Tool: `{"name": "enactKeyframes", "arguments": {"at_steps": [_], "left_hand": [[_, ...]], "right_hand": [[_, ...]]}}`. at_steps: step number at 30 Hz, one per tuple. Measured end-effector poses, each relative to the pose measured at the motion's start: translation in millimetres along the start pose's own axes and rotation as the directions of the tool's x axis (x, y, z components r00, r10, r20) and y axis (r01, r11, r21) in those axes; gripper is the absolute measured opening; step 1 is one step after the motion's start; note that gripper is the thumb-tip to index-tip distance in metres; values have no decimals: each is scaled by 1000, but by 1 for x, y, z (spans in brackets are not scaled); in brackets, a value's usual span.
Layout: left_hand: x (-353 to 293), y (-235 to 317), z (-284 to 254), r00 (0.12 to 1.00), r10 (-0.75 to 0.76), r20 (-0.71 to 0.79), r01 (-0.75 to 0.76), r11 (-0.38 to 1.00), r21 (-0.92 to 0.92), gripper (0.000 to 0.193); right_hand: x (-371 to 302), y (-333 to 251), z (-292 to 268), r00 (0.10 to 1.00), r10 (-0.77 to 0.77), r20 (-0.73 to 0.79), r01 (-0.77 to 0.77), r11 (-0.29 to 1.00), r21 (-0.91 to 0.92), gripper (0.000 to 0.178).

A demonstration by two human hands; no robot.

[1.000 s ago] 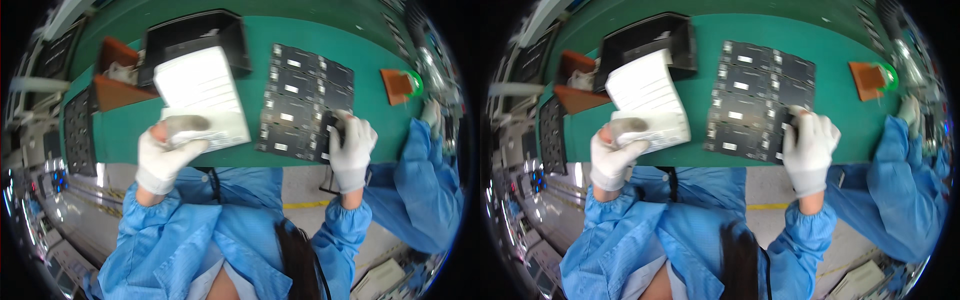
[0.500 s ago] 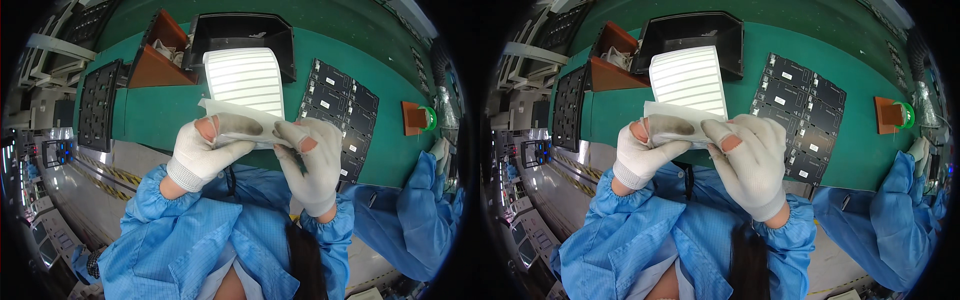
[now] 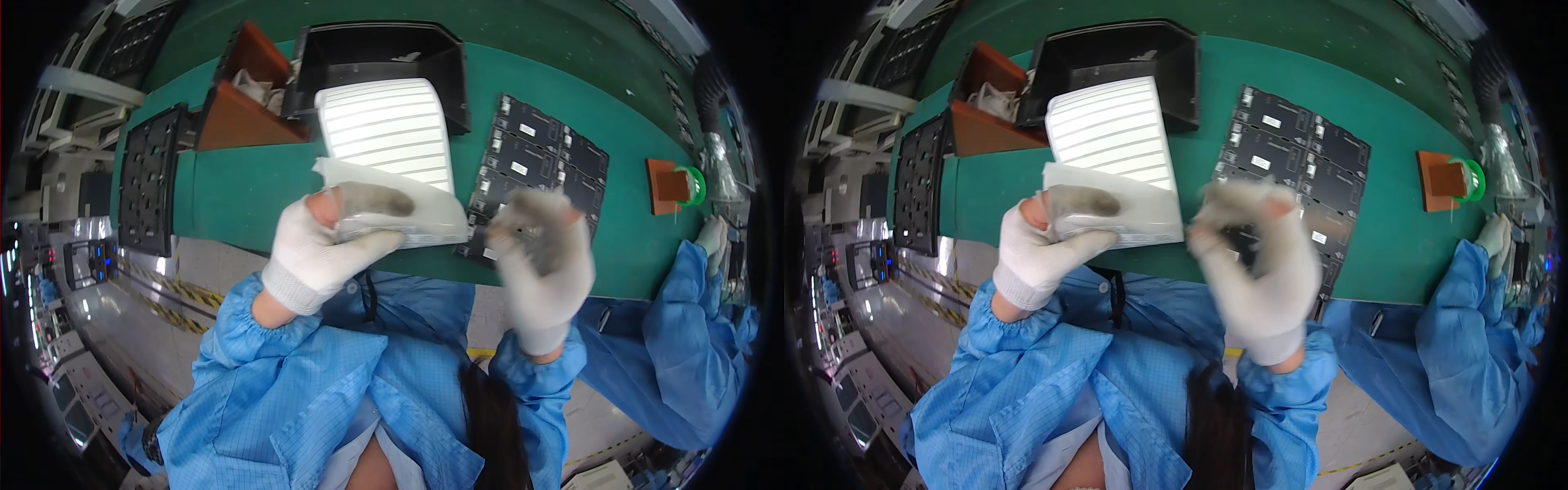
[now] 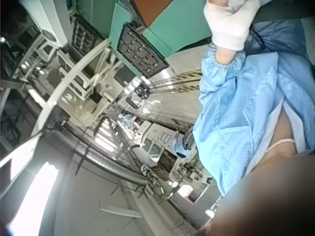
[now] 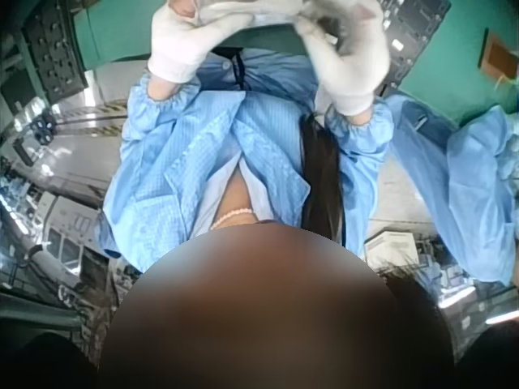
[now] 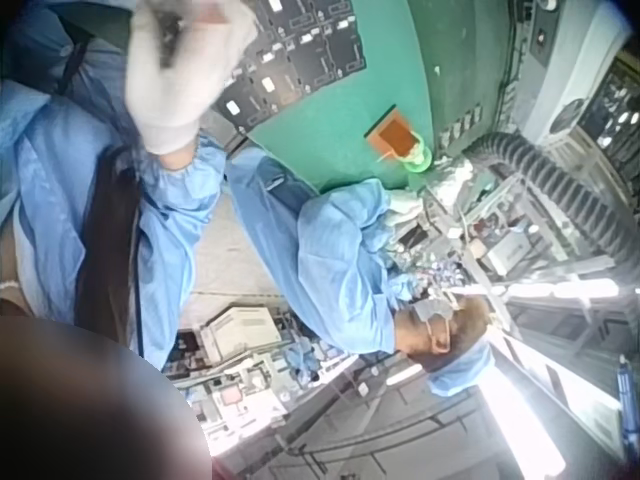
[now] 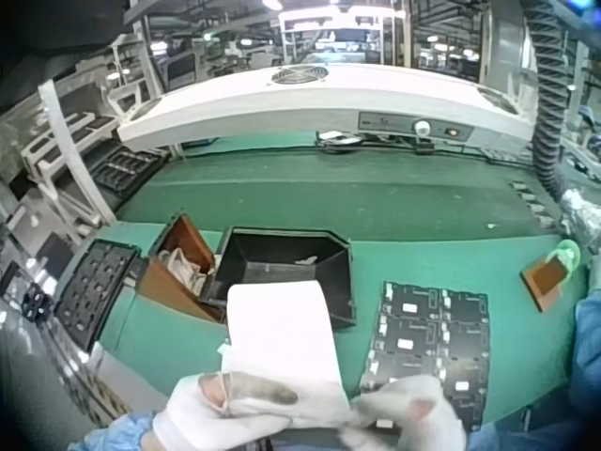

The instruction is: Peeling labels from a roll, applying them to circuit boards, and transferring the boards to a tray on a conveyor belt.

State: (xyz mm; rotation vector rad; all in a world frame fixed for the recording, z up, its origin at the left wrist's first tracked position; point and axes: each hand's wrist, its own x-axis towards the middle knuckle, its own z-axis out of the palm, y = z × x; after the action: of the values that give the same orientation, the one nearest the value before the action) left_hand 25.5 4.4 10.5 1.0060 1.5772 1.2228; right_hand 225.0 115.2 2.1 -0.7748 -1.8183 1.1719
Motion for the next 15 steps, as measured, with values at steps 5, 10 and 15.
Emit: {"name": "enactKeyframes", "arguments": {"at_steps": [5,10,15], "left_hand": [[-6,-9,-5,995,24,-97,-27,999,-25,33],[-2,-9,-3,991,-22,-135,25,999,23,33],[-2,-9,-2,987,-45,-153,51,998,36,33]], "right_hand": [[28,38,-102,950,296,-96,-309,937,-165,31],[37,86,-142,930,367,6,-363,923,-126,33],[42,90,-135,920,388,55,-369,904,-218,31]]}}
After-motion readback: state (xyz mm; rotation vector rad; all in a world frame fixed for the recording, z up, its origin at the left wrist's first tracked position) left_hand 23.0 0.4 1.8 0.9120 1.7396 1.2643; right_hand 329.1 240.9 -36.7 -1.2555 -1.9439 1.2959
